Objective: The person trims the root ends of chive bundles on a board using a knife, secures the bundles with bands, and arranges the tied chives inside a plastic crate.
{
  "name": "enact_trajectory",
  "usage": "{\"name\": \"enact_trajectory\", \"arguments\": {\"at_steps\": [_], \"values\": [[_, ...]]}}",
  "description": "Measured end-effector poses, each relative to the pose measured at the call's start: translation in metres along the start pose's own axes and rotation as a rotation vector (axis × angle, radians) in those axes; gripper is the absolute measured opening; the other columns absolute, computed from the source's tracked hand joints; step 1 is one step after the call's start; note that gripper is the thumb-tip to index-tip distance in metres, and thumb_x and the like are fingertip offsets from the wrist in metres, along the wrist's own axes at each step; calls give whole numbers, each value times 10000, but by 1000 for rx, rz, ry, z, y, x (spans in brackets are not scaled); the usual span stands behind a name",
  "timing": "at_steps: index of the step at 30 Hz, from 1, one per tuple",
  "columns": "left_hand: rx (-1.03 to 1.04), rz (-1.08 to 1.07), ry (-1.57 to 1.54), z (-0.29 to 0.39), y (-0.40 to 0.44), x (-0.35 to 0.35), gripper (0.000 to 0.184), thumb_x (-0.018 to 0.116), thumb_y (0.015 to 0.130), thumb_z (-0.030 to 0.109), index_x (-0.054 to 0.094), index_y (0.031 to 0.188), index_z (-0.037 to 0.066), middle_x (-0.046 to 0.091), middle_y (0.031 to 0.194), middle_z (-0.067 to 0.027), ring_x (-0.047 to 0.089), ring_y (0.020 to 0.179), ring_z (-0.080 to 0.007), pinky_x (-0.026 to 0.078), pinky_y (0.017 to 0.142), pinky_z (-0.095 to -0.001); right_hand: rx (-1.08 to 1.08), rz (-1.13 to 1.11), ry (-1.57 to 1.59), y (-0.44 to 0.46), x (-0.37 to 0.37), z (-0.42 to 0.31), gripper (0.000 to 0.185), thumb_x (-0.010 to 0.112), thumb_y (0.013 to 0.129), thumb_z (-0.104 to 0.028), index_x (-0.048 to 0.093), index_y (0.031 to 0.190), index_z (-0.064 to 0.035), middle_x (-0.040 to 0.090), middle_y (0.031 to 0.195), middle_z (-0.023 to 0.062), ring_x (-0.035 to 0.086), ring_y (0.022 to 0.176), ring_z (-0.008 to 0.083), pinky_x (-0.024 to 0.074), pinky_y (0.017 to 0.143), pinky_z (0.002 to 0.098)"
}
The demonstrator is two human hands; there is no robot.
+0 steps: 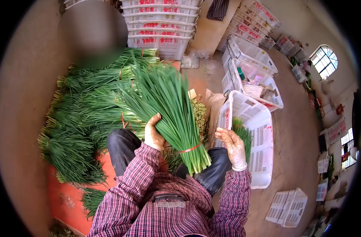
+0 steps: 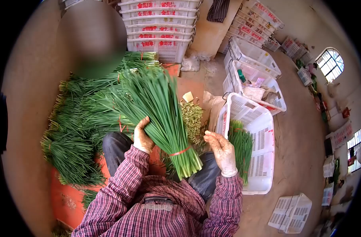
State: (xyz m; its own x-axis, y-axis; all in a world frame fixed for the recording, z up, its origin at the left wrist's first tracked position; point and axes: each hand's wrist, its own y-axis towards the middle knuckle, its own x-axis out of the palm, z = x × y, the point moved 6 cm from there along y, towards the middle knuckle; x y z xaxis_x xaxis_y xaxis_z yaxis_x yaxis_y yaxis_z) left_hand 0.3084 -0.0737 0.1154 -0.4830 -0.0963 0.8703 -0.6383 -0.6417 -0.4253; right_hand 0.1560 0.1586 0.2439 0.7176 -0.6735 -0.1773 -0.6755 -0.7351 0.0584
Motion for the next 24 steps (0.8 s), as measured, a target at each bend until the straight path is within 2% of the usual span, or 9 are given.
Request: {"name": "enact_trajectory", "arguments": {"at_steps": [3, 5, 8, 10, 13, 15, 16, 21, 24], "values": [[41, -13, -153, 15, -11, 24, 413, 650, 880, 199, 585, 1261, 53, 639, 1257, -114, 597, 1152, -361, 445, 1040, -594, 191, 288, 339, -32, -28, 101, 321, 600, 1023, -227, 636, 1252, -5, 716, 1060, 118, 699, 946, 198, 563, 853, 313], [130, 21, -226, 22, -10, 31, 423, 622, 897, 197, 569, 1291, 54, 616, 1301, -117, 569, 1200, -359, 414, 1074, -587, 223, 342, 434, -55, -18, 139, 279, 613, 1008, -152, 627, 1243, -2, 709, 1056, 118, 705, 943, 209, 590, 811, 330], [182, -18, -241, 15, -5, 29, 460, 592, 928, 231, 524, 1347, 53, 572, 1369, -126, 535, 1250, -347, 382, 1109, -565, 180, 124, 451, -61, 31, 171, 449, 698, 923, -21, 557, 1349, -44, 664, 1182, 127, 675, 1077, 231, 598, 858, 309], [151, -69, -264, 4, -6, 34, 461, 583, 943, 247, 521, 1356, 53, 569, 1379, -135, 533, 1261, -351, 390, 1111, -558, 300, 2, 523, -48, 75, 136, 622, 793, 851, -40, 504, 1401, -45, 610, 1268, 99, 632, 1140, 239, 554, 978, 317], [38, -122, -238, -15, -30, 51, 468, 565, 954, 255, 514, 1371, 50, 562, 1391, -148, 529, 1270, -356, 393, 1108, -567, -73, -27, 377, -11, 91, 101, 666, 862, 802, -126, 525, 1370, -43, 605, 1279, 67, 581, 1154, 194, 533, 968, 335], [32, -155, -238, -27, -23, 37, 438, 569, 967, 237, 520, 1352, 34, 581, 1363, -147, 546, 1255, -351, 418, 1099, -555, -93, 70, 129, 0, 86, 72, 733, 913, 747, -193, 532, 1357, -52, 605, 1274, 57, 559, 1156, 202, 492, 1003, 363], [5, -172, -263, -32, -24, 36, 419, 572, 974, 224, 521, 1338, 23, 593, 1344, -146, 559, 1242, -347, 434, 1092, -547, -82, 56, 312, 3, 86, 61, 787, 940, 707, -259, 536, 1353, -61, 598, 1284, 64, 537, 1190, 222, 455, 1041, 381], [-200, -231, -150, -64, -43, 36, 397, 580, 1004, 266, 523, 1304, 13, 606, 1323, -158, 599, 1219, -326, 519, 1030, -500, -213, 169, 542, 7, 61, 43, 561, 873, 788, -119, 593, 1266, -23, 627, 1236, 67, 584, 1141, 186, 482, 991, 351], [-428, -302, 44, -78, -72, 38, 648, 589, 977, 489, 473, 1387, 0, 614, 1324, -174, 626, 1195, -319, 554, 973, -476, -128, 282, 617, 16, 45, 39, 543, 839, 807, -67, 570, 1278, -31, 611, 1243, 56, 585, 1113, 168, 476, 983, 329]]}}
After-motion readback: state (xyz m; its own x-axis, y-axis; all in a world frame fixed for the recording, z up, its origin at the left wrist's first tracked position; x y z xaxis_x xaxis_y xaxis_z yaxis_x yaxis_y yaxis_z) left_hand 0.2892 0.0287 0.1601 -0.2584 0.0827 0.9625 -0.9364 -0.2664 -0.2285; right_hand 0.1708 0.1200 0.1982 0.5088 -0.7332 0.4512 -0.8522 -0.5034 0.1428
